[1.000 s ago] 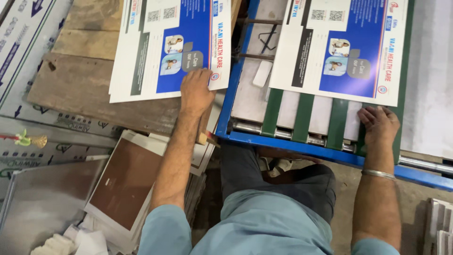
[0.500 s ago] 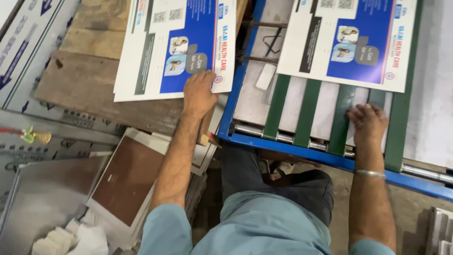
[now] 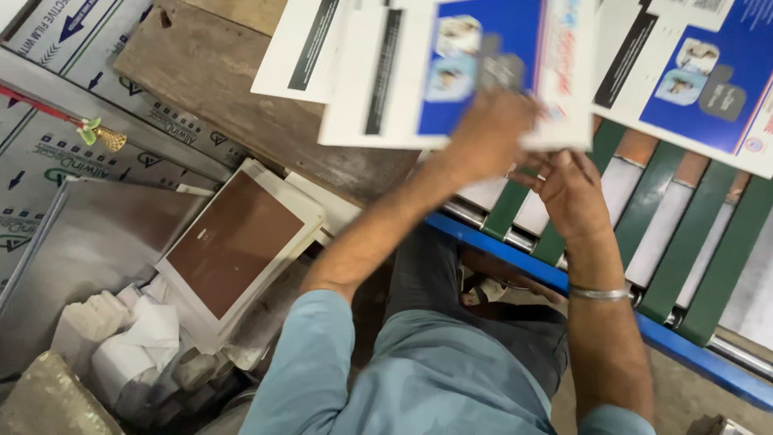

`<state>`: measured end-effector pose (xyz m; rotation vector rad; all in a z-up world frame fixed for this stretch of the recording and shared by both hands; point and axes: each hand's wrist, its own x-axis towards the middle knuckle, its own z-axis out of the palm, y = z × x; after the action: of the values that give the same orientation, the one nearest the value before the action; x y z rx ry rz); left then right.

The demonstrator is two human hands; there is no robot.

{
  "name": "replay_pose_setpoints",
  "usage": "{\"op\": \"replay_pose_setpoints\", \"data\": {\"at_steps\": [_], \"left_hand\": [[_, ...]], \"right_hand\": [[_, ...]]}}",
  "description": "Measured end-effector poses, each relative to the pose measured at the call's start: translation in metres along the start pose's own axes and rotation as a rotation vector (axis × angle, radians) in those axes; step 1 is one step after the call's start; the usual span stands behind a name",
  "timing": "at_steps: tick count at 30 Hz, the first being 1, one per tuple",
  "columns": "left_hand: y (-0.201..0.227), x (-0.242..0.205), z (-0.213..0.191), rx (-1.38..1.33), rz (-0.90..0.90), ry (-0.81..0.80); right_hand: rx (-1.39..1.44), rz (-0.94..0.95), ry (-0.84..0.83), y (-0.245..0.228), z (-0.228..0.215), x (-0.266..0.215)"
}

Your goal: The person repeatedly picks up printed documents from a stack on a wooden table and places them onto a blue conveyor belt system. The documents are moved one by one from the left side to the right side of the frame.

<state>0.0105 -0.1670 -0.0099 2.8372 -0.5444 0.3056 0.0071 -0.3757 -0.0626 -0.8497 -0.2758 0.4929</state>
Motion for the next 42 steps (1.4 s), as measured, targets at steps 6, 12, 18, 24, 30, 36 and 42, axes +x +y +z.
{"op": "replay_pose_setpoints", "data": {"at_steps": [6,12,18,24,30,36,42], "left_hand": [[0.003,-0.030,-0.003,-0.081,0.079,-0.171],[-0.092,-0.052,-0.017,0.139,-0.125,-0.078],[-0.116,-0.068,0.008,0.241,-0.043,0.266],[-0.114,-0.072,0.002,0.166,-0.063,0.294],[-0.110,-0.074,-0.009,0.035,-0.048,0.347],[-0.111,-0.073,-0.009,-0.025,-0.117,0.314],[-0.108,-0.071,-0.012,-0.067,-0.163,0.284]], "right_hand": [[-0.093,-0.239,0.496,0.019,-0.054,-0.006],[-0.061,-0.497,0.750,-0.012,-0.172,-0.071],[-0.089,-0.477,1.096,-0.024,-0.232,-0.129],[-0.112,-0.437,1.118,-0.009,-0.260,-0.155],[-0.112,-0.431,1.103,0.012,-0.272,-0.175],[-0.122,-0.411,1.119,0.018,-0.274,-0.185],[-0.121,-0.366,1.144,0.024,-0.270,-0.197]]}}
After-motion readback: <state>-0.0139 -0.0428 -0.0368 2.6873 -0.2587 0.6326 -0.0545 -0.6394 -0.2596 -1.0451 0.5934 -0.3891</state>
